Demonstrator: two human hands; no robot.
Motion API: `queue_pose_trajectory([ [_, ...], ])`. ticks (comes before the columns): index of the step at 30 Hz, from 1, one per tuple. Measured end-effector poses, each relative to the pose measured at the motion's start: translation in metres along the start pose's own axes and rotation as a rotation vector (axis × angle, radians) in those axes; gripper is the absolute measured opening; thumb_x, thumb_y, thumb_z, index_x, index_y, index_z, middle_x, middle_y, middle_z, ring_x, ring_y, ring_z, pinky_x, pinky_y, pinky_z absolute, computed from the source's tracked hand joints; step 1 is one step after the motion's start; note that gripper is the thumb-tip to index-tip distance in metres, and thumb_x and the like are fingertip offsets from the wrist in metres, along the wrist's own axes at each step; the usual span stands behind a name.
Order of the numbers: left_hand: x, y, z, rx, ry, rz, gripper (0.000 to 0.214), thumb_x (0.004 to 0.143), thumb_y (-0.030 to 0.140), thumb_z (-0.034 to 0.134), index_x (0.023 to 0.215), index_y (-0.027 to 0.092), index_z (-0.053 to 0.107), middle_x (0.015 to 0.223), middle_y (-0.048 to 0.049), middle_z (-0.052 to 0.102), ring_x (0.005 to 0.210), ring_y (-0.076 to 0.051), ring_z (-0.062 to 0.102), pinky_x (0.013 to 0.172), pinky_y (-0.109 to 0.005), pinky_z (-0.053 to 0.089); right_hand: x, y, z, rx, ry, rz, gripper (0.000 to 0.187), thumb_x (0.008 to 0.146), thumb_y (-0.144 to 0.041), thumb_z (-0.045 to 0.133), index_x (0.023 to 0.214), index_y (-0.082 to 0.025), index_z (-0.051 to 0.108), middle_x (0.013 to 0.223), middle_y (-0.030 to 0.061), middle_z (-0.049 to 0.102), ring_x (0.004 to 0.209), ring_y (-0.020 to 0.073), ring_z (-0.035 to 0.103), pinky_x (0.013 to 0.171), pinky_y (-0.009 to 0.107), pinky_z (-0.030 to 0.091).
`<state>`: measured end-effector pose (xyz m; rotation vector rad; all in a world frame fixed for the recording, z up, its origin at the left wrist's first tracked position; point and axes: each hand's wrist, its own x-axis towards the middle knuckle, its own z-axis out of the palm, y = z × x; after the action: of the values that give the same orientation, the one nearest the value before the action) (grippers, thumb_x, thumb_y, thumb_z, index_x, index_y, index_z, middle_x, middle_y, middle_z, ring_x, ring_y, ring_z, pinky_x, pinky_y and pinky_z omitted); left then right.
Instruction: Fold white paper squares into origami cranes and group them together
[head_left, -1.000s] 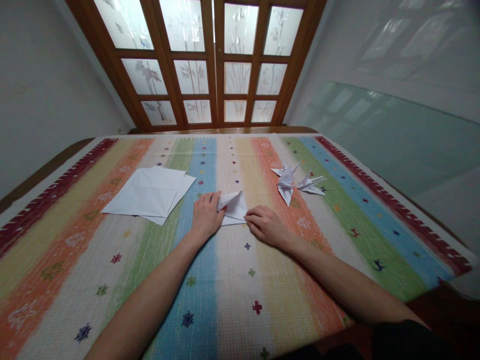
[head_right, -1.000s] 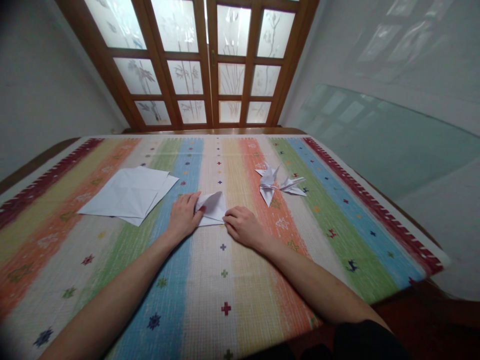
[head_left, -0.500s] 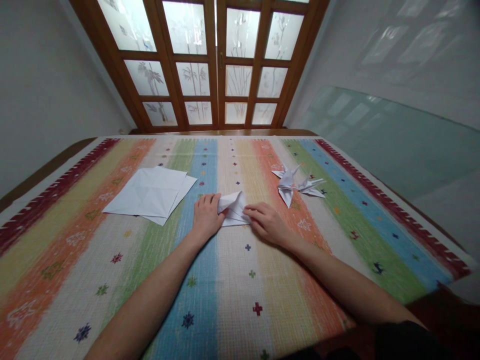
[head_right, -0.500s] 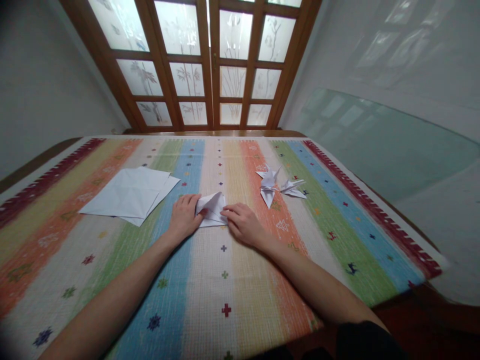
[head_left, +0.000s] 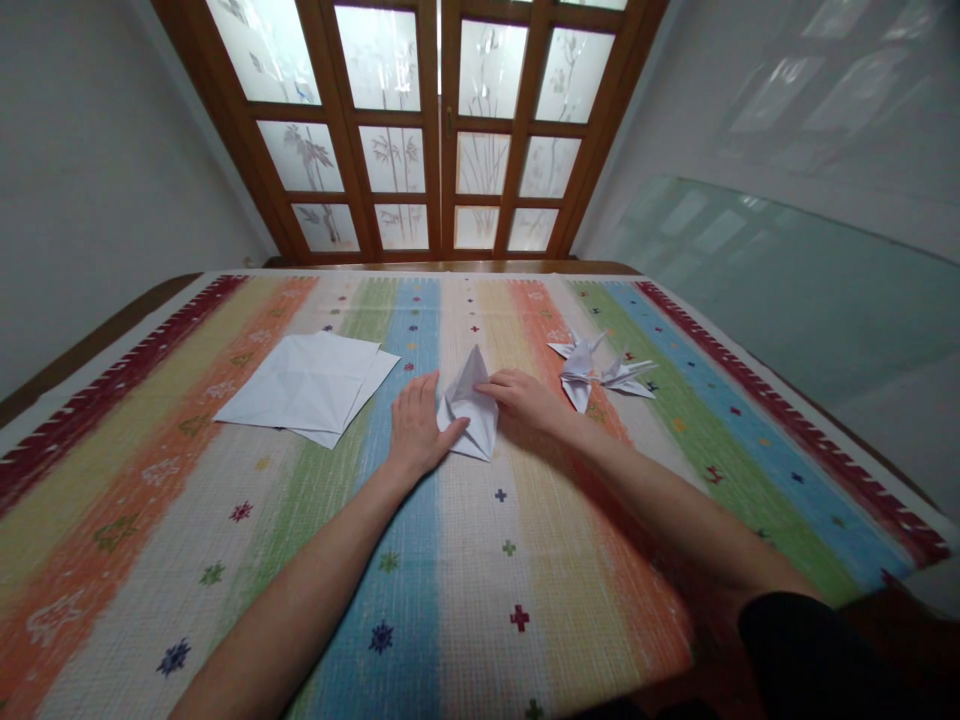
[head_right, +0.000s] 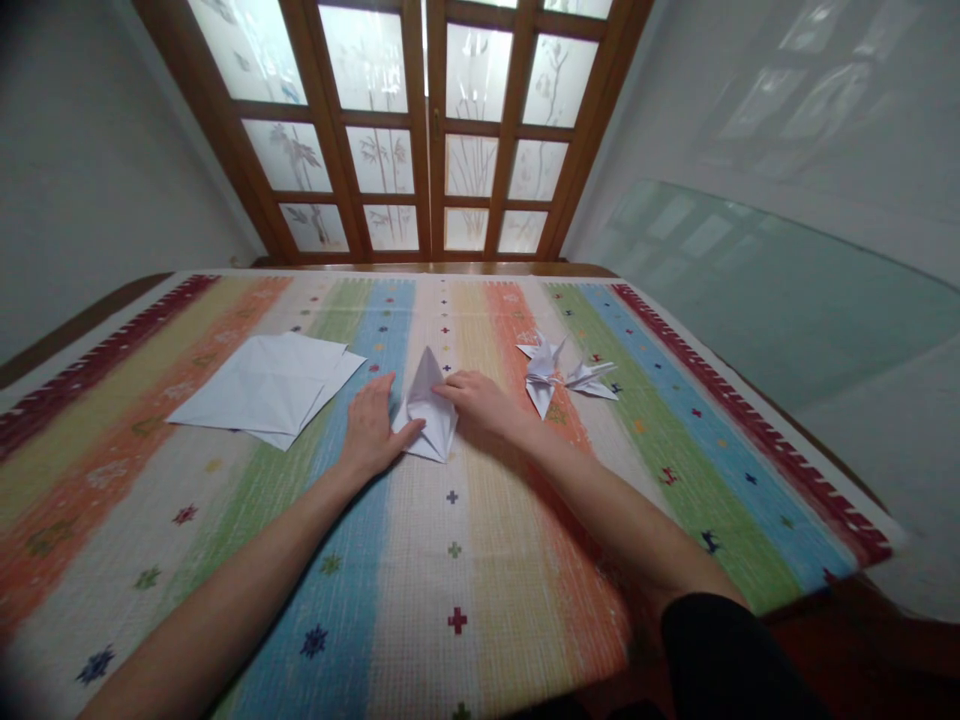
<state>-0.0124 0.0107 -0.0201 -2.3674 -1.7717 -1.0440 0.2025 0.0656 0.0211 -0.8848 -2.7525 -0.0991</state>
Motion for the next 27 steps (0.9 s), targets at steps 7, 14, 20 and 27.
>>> queue_pose_trajectory([
  [7,0.001,-0.008,-0.004,-0.036,0.049,0.064,0.028,0.082,0.026,0.065,0.108,0.019,0.065,0.123,-0.0125,0.058,0.116,-0.03,0.051,0.098,-0.045,0.041,-0.022,-0.041,-0.021,-0.393,-0.035,0.024,0.021,0.093,-0.011,0.049,0.084,-0.015,0.068,0.082,0.0095,0.067,0.077,0.0206,0.053,0.071,0.034,0.032],
  [14,0.003,-0.013,-0.006,-0.146,-0.238,0.24,0.016,0.087,0.024,0.059,0.085,0.02,0.075,0.086,-0.0064,0.066,0.086,-0.021,0.056,0.081,-0.036,0.045,-0.031,-0.056,-0.015,-0.297,-0.145,0.045,0.018,0.093,-0.017,0.054,0.086,-0.018,0.071,0.084,0.0086,0.064,0.081,0.0205,0.049,0.072,0.033,0.029],
  [20,0.006,-0.015,-0.01,-0.185,-0.322,0.202,0.021,0.089,0.024,0.056,0.083,0.018,0.075,0.082,-0.006,0.068,0.082,-0.02,0.057,0.079,-0.035,0.044,-0.03,-0.058,-0.012,-0.195,-0.028,0.194,0.013,0.09,-0.023,0.059,0.089,-0.022,0.072,0.11,0.0101,0.062,0.099,0.0244,0.048,0.084,0.036,0.032],
  [27,0.007,-0.012,-0.018,-0.269,-0.353,0.143,0.021,0.087,0.028,0.059,0.073,0.017,0.07,0.078,-0.0039,0.067,0.079,-0.019,0.057,0.078,-0.034,0.043,-0.015,-0.073,-0.005,-0.178,0.07,0.232,0.014,0.085,-0.015,0.059,0.085,-0.018,0.073,0.123,0.0156,0.057,0.119,0.0335,0.041,0.101,0.051,0.028],
])
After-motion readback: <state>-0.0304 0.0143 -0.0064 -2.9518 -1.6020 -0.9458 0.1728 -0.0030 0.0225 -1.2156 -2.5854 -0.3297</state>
